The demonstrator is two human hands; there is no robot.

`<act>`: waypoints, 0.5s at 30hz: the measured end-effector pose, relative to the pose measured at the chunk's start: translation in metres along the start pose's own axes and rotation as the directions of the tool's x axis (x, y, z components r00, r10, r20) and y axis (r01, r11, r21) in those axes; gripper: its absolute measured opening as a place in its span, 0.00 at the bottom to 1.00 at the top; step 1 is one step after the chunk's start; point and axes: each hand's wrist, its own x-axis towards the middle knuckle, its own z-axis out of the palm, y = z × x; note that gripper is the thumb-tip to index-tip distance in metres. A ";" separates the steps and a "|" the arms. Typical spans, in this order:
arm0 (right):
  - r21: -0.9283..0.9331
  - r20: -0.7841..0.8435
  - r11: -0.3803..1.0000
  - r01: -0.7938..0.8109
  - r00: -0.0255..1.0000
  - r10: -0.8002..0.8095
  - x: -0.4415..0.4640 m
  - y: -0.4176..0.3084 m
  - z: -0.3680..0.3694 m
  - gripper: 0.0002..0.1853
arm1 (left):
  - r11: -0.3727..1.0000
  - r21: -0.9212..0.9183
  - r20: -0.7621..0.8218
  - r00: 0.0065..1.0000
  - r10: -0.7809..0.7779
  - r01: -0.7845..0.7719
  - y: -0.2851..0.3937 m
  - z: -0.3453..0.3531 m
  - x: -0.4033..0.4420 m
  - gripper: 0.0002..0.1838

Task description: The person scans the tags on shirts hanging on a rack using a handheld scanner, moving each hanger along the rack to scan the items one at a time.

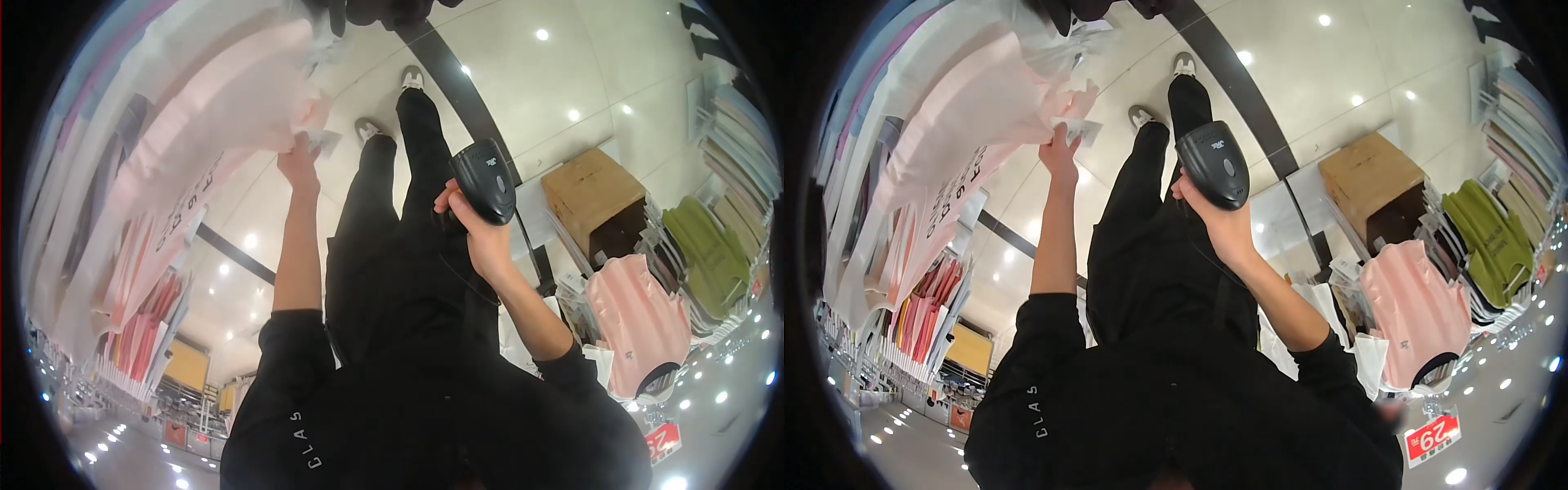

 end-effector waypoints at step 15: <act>0.044 0.023 0.999 -0.004 1.000 0.003 0.007 0.015 0.002 0.09 | 0.903 0.418 0.174 0.966 -0.191 0.103 -0.041 -0.072 -0.020 0.19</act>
